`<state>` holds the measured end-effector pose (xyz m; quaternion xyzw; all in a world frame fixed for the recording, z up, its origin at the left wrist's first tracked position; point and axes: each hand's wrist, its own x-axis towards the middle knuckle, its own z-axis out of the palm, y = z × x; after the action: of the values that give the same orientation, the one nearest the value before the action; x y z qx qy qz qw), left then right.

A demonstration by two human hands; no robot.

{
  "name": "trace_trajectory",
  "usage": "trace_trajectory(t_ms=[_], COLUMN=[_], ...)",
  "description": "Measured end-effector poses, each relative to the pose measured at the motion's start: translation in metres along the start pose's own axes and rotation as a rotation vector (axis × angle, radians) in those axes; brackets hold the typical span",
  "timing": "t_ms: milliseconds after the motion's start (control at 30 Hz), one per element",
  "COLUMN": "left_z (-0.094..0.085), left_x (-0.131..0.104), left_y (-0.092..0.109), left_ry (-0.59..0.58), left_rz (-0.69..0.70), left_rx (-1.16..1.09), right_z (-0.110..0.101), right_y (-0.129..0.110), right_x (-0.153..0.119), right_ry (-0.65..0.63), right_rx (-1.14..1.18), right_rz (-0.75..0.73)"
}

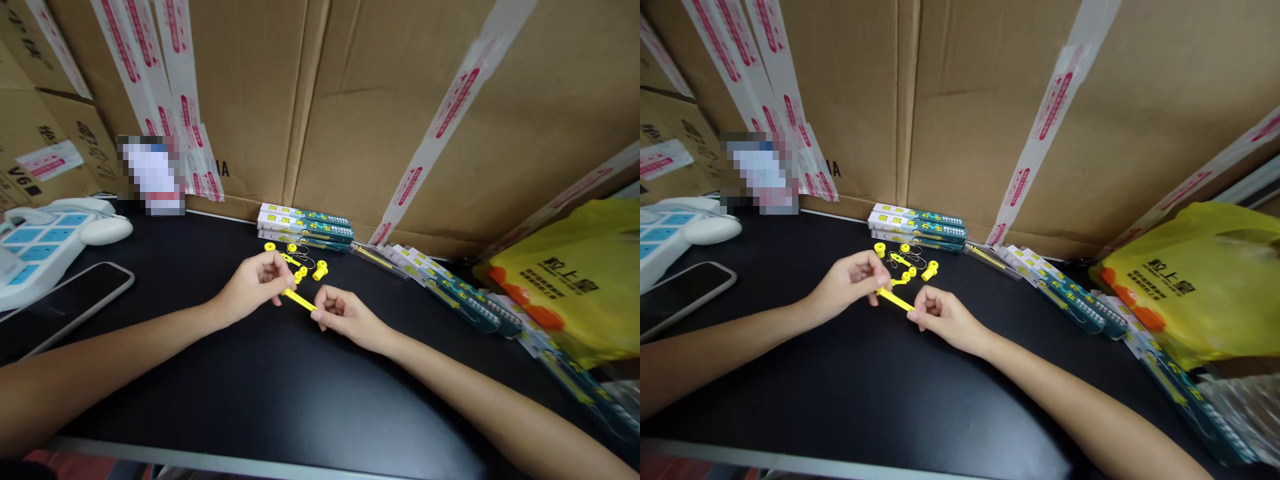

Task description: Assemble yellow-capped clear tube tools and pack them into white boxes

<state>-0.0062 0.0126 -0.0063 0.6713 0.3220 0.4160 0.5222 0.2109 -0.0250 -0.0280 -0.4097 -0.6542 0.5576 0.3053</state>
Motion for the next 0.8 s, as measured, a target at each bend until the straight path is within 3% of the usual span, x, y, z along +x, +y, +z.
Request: trace_trajectory(t_ms=[67,167,267,367,433,533,600,700,800], left_z=[-0.008,-0.012,-0.007,-0.006,-0.011,-0.018,-0.018,-0.015,-0.012], left_x=[0.001,-0.002,-0.007,-0.011,-0.012,-0.013,-0.015,-0.019,-0.022], left_y=[0.003,0.005,0.002,-0.002,-0.004,-0.008,-0.01,-0.014,-0.017], left_ry=[-0.021,-0.332,-0.428,-0.384,-0.302,-0.251,-0.287,-0.337,-0.346], left_rz=[0.077,0.252,0.37,0.361,0.338,0.302,0.295,0.327,0.387], left_rx=[0.252,0.727,0.985,1.075,1.087,1.106,1.116,1.108,1.144], right_z=[0.001,0.004,0.003,-0.008,-0.019,-0.034,-0.037,-0.033,-0.025], right_y=[0.001,0.003,-0.002,-0.016,-0.025,-0.035,-0.037,-0.037,-0.037], right_x=[0.0,0.0,0.0,0.008,0.021,0.054,0.079,0.109,0.123], right_ry=[0.023,0.062,0.069,0.09,0.179,0.268,0.242,0.096,0.026], right_rx=[-0.002,-0.04,-0.2,-0.535,-0.789,-1.172,-1.361,-1.654,-1.754], right_rz=[-0.014,-0.041,-0.107,-0.28,-0.399,-0.421,-0.399,-0.324,-0.288])
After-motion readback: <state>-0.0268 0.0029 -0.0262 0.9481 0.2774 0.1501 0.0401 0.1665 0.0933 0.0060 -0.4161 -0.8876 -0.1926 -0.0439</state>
